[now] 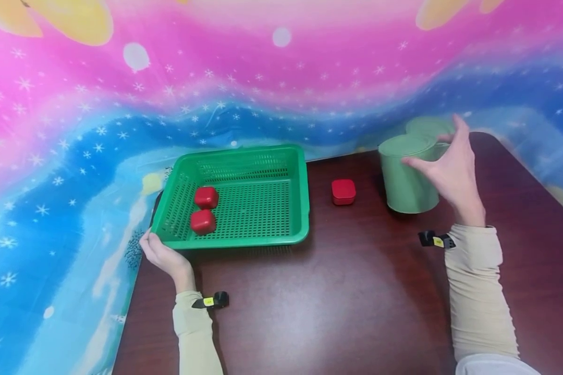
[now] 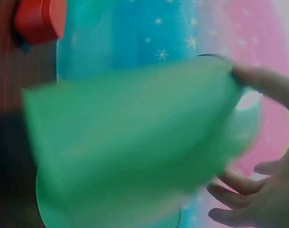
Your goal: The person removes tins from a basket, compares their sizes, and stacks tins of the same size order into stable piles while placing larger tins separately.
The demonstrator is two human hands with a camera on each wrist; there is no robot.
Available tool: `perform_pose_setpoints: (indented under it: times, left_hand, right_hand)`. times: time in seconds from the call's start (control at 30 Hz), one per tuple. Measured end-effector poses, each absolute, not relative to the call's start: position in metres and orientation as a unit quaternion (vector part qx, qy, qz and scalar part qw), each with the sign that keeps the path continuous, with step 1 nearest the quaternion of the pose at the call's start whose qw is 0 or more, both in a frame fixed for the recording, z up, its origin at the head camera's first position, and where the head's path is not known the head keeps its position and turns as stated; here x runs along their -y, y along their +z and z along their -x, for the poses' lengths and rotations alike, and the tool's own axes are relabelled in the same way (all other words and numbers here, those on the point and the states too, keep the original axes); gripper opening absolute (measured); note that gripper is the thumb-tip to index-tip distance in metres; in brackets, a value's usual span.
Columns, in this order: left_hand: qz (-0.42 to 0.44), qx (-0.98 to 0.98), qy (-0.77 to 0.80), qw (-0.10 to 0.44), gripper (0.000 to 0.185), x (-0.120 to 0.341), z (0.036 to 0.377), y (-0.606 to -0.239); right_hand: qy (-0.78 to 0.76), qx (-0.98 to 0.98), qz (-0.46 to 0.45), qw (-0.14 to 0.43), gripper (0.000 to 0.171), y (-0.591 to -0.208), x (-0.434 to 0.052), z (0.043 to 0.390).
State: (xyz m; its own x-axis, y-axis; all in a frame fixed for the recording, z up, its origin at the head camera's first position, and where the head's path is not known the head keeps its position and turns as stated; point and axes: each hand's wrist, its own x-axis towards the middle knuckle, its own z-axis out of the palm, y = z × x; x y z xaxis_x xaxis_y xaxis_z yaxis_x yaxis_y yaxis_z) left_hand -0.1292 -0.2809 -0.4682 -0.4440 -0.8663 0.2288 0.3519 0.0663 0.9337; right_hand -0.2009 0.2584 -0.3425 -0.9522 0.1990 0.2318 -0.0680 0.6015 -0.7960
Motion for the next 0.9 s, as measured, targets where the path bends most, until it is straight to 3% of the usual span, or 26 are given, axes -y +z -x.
perform_pose_setpoints:
  times: [0.2,0.33,0.5,0.73,0.9]
  left_hand:
    - [-0.238,0.561,-0.638,0.471,0.027,0.279,0.127,-0.469]
    - [-0.242,0.561,-0.636,0.472,0.026,0.278,0.128,-0.469]
    - [-0.244,0.563,-0.633,0.473,0.024,0.278,0.13,-0.466]
    - [-0.244,0.557,-0.633,0.479,0.022,0.277,0.132,-0.464]
    - [-0.243,0.552,-0.638,0.479,0.023,0.279,0.131,-0.466]
  right_hand:
    - [0.312,0.93,-0.122,0.15,0.089,-0.357,-0.255,0.214]
    - [0.248,0.947,-0.191,0.076,0.09,-0.382,-0.245,0.227]
    - [0.252,0.957,-0.146,0.009,0.093,-0.398,-0.232,0.236]
    - [0.238,0.955,-0.125,-0.121,0.124,-0.379,-0.219,0.266]
    - [0.262,0.946,-0.121,-0.147,0.126,-0.376,-0.206,0.294]
